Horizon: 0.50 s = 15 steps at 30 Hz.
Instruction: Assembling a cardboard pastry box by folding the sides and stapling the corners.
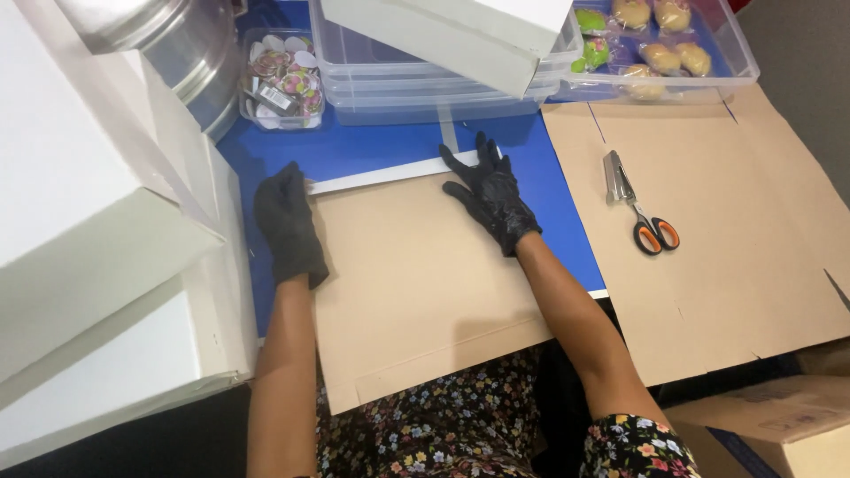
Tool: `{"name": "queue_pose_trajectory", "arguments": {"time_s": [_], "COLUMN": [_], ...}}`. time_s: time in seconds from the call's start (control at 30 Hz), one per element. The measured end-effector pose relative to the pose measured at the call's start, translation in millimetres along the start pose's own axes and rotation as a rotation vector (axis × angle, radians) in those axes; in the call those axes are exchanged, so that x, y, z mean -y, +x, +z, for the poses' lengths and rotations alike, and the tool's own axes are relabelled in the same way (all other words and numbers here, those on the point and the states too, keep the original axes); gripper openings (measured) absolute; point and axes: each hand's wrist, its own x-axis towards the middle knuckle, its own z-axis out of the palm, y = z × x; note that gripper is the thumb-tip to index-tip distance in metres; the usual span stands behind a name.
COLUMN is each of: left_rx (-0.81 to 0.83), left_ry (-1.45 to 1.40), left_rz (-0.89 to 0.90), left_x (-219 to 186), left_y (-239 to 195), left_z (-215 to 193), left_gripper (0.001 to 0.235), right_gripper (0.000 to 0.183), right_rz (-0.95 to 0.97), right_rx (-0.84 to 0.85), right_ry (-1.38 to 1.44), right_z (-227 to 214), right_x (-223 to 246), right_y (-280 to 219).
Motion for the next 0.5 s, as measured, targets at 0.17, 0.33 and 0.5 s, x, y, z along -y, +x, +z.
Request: {"name": "queue_pose_trajectory", "arguments": {"time_s": [0.17,0.33,0.5], "left_rx": [0.122,0.185,0.220], "left_ry": [0.081,0.063,-0.110], "left_rz": [-0.268,-0.350,-0.237], "left_x": [18.2,-11.1,-29.7], "left_y": [4.4,-2.9,-12.2], "left_z": [24.2,12.3,1.8], "left_gripper": [0.014,0.032,0.031], "right_gripper": [0.054,0.053,0.052], "right_rz": [-0.019,-0.037,-0.012], "right_rx": [-0.015,-0.044,-0.025], "right_ry": [0.015,0.024,0.072], "right_z": [-11.3,-8.6,-12.6], "right_x": [-39.7,-53.6,-49.5], "right_y": [-4.3,-4.9,-6.7]}}
